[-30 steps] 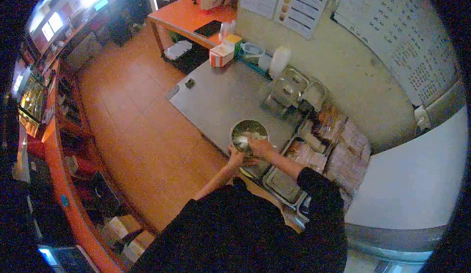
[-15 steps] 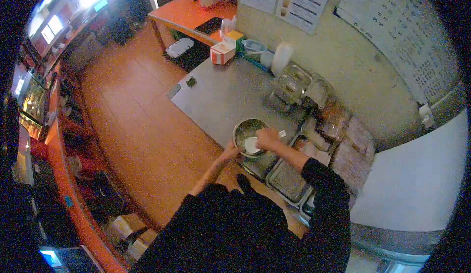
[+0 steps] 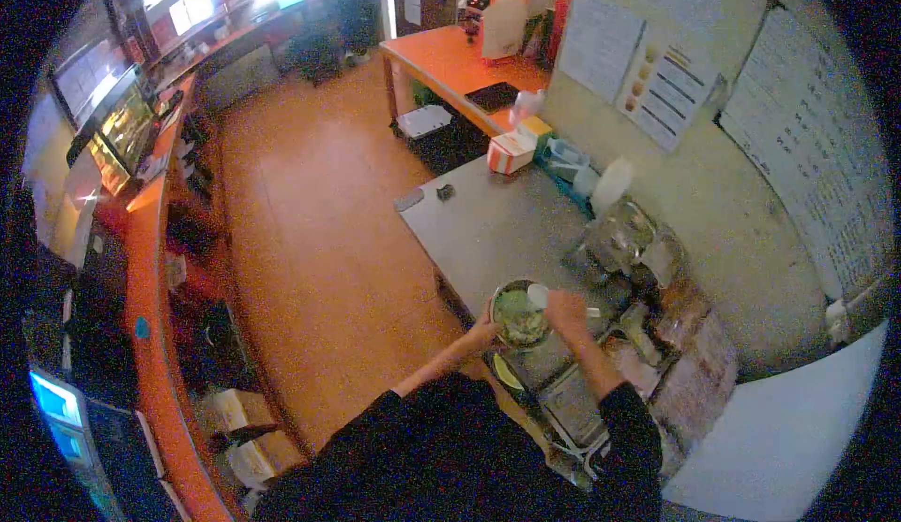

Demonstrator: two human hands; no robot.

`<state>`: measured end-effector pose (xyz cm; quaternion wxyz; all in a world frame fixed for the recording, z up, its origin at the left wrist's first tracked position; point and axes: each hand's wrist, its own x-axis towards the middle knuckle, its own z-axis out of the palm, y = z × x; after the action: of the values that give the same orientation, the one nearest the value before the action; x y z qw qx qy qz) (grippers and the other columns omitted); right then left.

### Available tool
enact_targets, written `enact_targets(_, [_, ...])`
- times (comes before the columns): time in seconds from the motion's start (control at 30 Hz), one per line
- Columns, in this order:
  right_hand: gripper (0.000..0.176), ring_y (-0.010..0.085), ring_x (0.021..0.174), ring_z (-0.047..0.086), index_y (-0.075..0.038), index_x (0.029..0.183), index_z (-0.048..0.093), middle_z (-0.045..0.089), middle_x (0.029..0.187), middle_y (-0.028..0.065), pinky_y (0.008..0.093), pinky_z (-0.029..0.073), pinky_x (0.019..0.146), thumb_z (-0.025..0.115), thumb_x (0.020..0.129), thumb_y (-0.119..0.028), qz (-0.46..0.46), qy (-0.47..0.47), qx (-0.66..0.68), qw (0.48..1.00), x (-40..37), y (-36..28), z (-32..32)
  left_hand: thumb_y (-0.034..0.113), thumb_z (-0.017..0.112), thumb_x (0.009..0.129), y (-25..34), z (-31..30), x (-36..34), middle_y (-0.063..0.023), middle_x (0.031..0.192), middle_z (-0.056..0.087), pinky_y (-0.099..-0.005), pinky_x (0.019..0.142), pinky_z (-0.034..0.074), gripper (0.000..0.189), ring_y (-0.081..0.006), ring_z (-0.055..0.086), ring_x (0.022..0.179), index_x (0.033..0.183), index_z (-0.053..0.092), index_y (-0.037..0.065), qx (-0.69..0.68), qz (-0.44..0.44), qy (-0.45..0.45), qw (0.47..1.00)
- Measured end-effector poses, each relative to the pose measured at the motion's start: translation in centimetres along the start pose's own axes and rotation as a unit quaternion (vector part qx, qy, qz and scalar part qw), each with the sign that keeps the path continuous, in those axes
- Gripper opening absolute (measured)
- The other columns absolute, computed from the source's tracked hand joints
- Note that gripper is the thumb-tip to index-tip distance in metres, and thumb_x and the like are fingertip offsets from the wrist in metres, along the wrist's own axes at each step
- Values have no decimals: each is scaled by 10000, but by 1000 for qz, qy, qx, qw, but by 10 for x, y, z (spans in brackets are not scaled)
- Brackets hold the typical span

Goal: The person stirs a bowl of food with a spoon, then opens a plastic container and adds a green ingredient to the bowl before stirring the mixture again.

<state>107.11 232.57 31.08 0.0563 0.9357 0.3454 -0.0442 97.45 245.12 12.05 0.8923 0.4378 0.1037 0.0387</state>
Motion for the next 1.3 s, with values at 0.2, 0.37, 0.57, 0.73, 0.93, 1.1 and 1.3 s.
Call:
enact_targets(0.2, [419, 316, 707, 581, -80, 1146, 482, 579, 777, 146, 407, 460, 602, 518, 729, -87, -177, 225, -49, 957, 11, -17, 15, -28, 463, 684, 55, -34, -15, -117, 1314, 332, -365, 746, 502, 866, -292, 457, 1085, 1377, 79, 322, 182, 21, 51, 982])
enact_targets(0.37, [367, 251, 645, 570, -120, 1106, 512, 563, 751, 109, 367, 451, 528, 504, 739, -95, -235, 249, -105, 934, 53, -45, 34, -77, 431, 674, 85, -63, -2, -202, 1243, 338, -373, 737, 517, 869, -353, 457, 1043, 1365, 112, 341, 194, 42, 50, 979])
enact_targets(0.57, [327, 315, 696, 605, -79, 1055, 542, 598, 735, 180, 426, 460, 586, 506, 736, -142, -10, 93, 107, 990, 98, -72, 55, -137, 381, 638, 169, -33, 17, -160, 1303, 299, -361, 764, 500, 882, -322, 394, 1104, 1361, 164, 319, 110, -21, 67, 991])
enact_targets(0.73, [289, 370, 751, 600, -32, 955, 599, 599, 791, 235, 450, 464, 689, 511, 715, -168, 108, 42, 278, 953, 146, -72, 108, -127, 386, 596, 164, -47, 76, -104, 1353, 275, -378, 944, 367, 878, -295, 374, 1141, 1374, 172, 217, 164, 77, 57, 982])
enact_targets(0.93, [310, 375, 797, 596, -10, 952, 604, 593, 887, 253, 439, 462, 727, 485, 697, -139, 275, -39, 526, 804, 186, -68, 78, -72, 452, 628, 177, -42, 113, -138, 1326, 279, -418, 740, 527, 921, -311, 408, 1145, 1358, 28, 296, 92, 38, 0, 995])
enact_targets(1.1, [322, 374, 804, 589, -4, 999, 583, 596, 861, 250, 449, 471, 699, 519, 704, -116, 266, 59, 386, 881, 186, -57, 59, -100, 440, 635, 167, -46, 139, -99, 1314, 322, -385, 821, 462, 928, -287, 372, 1180, 1364, 72, 340, 18, -95, 7, 995])
enact_targets(1.3, [529, 370, 813, 583, -47, 1194, 455, 580, 839, 256, 452, 467, 705, 581, 682, -82, 278, 38, 346, 895, 176, -68, 21, -132, 420, 676, 145, -59, 176, -93, 1295, 339, -344, 687, 521, 939, -279, 458, 1102, 1358, 9, 367, -1, -234, -34, 972])
